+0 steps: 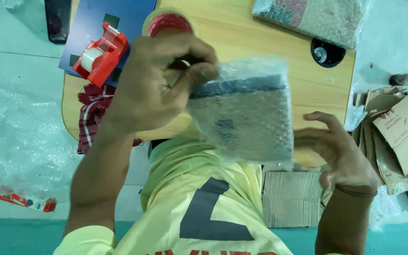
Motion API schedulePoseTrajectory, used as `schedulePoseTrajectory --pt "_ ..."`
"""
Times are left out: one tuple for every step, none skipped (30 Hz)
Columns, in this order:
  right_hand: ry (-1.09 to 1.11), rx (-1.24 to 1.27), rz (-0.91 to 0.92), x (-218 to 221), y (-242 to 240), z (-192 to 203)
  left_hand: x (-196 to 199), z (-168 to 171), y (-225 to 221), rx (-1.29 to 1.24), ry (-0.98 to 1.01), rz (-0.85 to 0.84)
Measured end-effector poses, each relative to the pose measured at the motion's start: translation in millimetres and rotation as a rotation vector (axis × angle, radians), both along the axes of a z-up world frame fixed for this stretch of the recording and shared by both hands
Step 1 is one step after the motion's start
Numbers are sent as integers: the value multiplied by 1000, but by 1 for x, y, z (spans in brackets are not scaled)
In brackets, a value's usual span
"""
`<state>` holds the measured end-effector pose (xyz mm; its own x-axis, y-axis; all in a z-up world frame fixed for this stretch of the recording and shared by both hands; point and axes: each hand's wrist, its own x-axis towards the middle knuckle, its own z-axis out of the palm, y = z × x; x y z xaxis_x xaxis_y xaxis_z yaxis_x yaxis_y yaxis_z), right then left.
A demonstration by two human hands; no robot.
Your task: Wrapping a cardboard-backed item in bubble wrap and securing it with adhesive tape.
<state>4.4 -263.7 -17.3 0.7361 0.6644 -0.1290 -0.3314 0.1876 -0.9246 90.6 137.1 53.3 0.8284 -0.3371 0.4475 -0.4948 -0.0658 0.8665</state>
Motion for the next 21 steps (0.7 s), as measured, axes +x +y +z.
schedulePoseTrajectory --pt "-155 -199 -74 1 11 10 2 9 -2 54 -27 -54" --pt "-309 -399 -151 2 22 21 5 19 -4 109 -56 -109" --pt "-312 -399 -153 6 37 32 8 24 -9 110 -60 -110" --pt "-458 -472 -234 11 52 42 10 29 -13 139 -94 -163" --pt "-602 -545 -316 16 67 53 12 34 -18 168 -127 -217" --pt "-601 -543 -322 22 77 57 13 35 -23 171 -128 -221" --pt "-632 -478 -340 29 86 62 14 35 -28 190 -173 -241" --pt "-662 -413 -361 36 96 67 16 36 -33 209 -219 -262" --pt "-662 -412 -368 36 105 72 16 37 -35 212 -220 -269" --pt "-641 -482 -428 36 113 77 16 37 -38 224 -251 -250" --pt "-620 -552 -487 36 122 82 16 37 -40 236 -282 -231" --pt "-620 -552 -489 34 122 80 17 36 -41 236 -284 -233" --pt "-556 -574 -550 32 122 78 18 34 -41 226 -279 -232" --pt "-490 -594 -606 30 123 76 18 33 -40 216 -271 -227" --pt "-488 -593 -603 26 119 66 18 30 -39 217 -269 -225" --pt "-477 -578 -659 22 115 55 17 26 -37 220 -228 -207" --pt "-466 -564 -714 18 112 44 16 23 -35 222 -188 -190" --pt "-467 -552 -703 16 111 41 13 23 -26 231 -186 -177" --pt "-455 -529 -710 14 110 39 9 22 -17 186 -148 -128" --pt "-437 -507 -712 12 111 36 5 21 -7 140 -105 -77" --pt "-432 -496 -696 13 106 26 -1 19 8 149 -98 -61"
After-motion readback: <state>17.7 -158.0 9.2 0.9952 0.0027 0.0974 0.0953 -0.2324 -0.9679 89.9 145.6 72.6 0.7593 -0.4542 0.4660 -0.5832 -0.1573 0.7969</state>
